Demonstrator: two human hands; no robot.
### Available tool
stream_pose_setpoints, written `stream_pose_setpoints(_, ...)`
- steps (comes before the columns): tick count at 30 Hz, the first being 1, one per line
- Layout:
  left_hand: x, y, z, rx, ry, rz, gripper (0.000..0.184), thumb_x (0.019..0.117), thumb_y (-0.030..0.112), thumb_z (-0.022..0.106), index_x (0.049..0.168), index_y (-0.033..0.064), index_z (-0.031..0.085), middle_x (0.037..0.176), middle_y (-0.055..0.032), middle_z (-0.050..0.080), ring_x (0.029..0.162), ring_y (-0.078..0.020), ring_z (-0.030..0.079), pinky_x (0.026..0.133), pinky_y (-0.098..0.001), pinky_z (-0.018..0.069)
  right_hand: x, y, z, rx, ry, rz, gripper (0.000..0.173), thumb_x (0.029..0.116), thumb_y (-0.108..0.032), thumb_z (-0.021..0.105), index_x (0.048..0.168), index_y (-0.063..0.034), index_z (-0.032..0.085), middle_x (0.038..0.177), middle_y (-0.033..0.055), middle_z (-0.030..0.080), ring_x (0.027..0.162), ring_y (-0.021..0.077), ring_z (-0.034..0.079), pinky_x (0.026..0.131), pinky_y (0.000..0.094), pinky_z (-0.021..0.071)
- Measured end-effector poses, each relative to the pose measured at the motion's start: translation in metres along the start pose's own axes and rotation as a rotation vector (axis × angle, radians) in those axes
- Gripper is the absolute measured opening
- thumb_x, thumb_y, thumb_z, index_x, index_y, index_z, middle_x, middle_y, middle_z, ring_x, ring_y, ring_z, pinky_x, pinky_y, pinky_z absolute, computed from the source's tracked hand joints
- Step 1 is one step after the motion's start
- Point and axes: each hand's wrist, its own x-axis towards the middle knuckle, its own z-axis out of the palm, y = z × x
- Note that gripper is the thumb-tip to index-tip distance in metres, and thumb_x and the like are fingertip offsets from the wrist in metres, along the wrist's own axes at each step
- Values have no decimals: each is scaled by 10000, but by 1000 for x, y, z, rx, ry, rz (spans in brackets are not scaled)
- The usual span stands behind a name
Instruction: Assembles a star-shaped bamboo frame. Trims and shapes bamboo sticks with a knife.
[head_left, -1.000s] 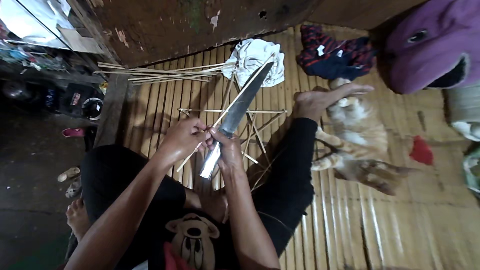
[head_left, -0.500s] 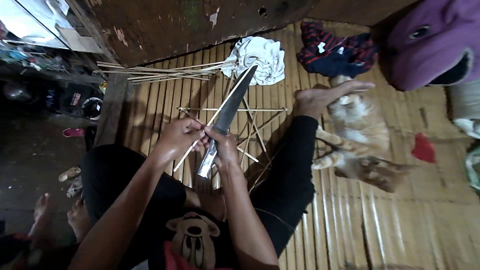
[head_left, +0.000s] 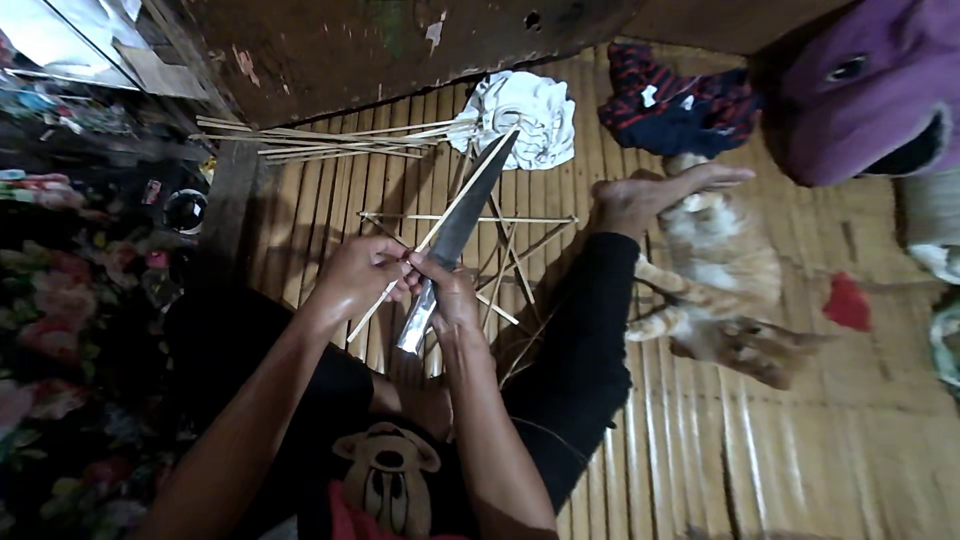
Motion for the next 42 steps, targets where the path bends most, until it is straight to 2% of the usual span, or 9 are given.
stream_pose_setpoints(5, -1, -1, 1, 3, 16, 11, 172, 1023, 65, 615, 1173, 4, 674, 888, -69, 734, 665, -85, 699, 646, -233, 601, 1, 0, 0, 19, -5, 1, 36, 945, -18, 659, 923, -35, 682, 663, 28, 653, 498, 42, 575, 483, 174, 509)
stream_pose_setpoints(9, -11, 0, 0, -70, 0, -19, 269, 1106, 155, 457, 1254, 16, 633, 811, -47, 715, 618, -73, 673, 595, -217, 574, 3, -1, -1, 39, 17, 22, 68, 974, 1, 619, 943, -28, 672, 665, 21, 659, 494, 39, 579, 478, 171, 512)
stream_pose_setpoints(11, -16, -10, -5, -157, -70, -37, 311, 1116, 137, 409, 1311, 9, 615, 826, -75, 724, 624, -98, 685, 594, -229, 581, -1, -3, -4, -4, 11, 37, 37, 978, -72, 643, 980, -79, 679, 680, -7, 650, 501, 11, 564, 473, 143, 485)
stream_pose_setpoints(14, -27, -26, -11, -215, -142, -22, 310, 1073, 24, 457, 1347, -1, 601, 868, -81, 739, 641, -91, 683, 606, -212, 574, -2, -3, -6, 0, 21, 50, 26, 978, -109, 660, 984, -95, 682, 666, -16, 651, 500, 8, 571, 473, 139, 487)
stream_pose_setpoints(17, -33, -32, -7, -239, -78, -25, 283, 1035, -42, 507, 1286, -31, 637, 849, -72, 738, 621, -74, 663, 594, -194, 558, -3, -1, -6, 9, 35, 55, 29, 971, -97, 666, 995, -93, 680, 670, -13, 651, 501, 9, 574, 476, 141, 492)
stream_pose_setpoints(26, -34, -30, 6, -274, 72, -32, 211, 1019, -35, 553, 1185, -36, 684, 752, -60, 725, 532, -48, 609, 511, -173, 506, -2, -2, -4, 21, 32, 51, 23, 970, -78, 664, 965, -81, 687, 680, 5, 673, 501, 12, 581, 470, 139, 487)
stream_pose_setpoints(34, -34, -35, 13, -255, 171, -13, 185, 1011, -42, 560, 1117, -14, 709, 719, -42, 691, 541, -53, 599, 515, -169, 498, -3, -2, -4, 22, 27, 73, 23, 974, -81, 662, 995, -78, 671, 696, 16, 686, 491, 14, 584, 451, 139, 483)
stream_pose_setpoints(42, -31, -42, 23, -249, 237, 57, 177, 1016, -35, 525, 1064, 12, 688, 685, 3, 645, 514, -17, 505, 480, -149, 394, -4, -2, -2, 22, 44, 66, 29, 961, -50, 667, 974, -68, 686, 713, 22, 696, 496, 20, 585, 458, 146, 490)
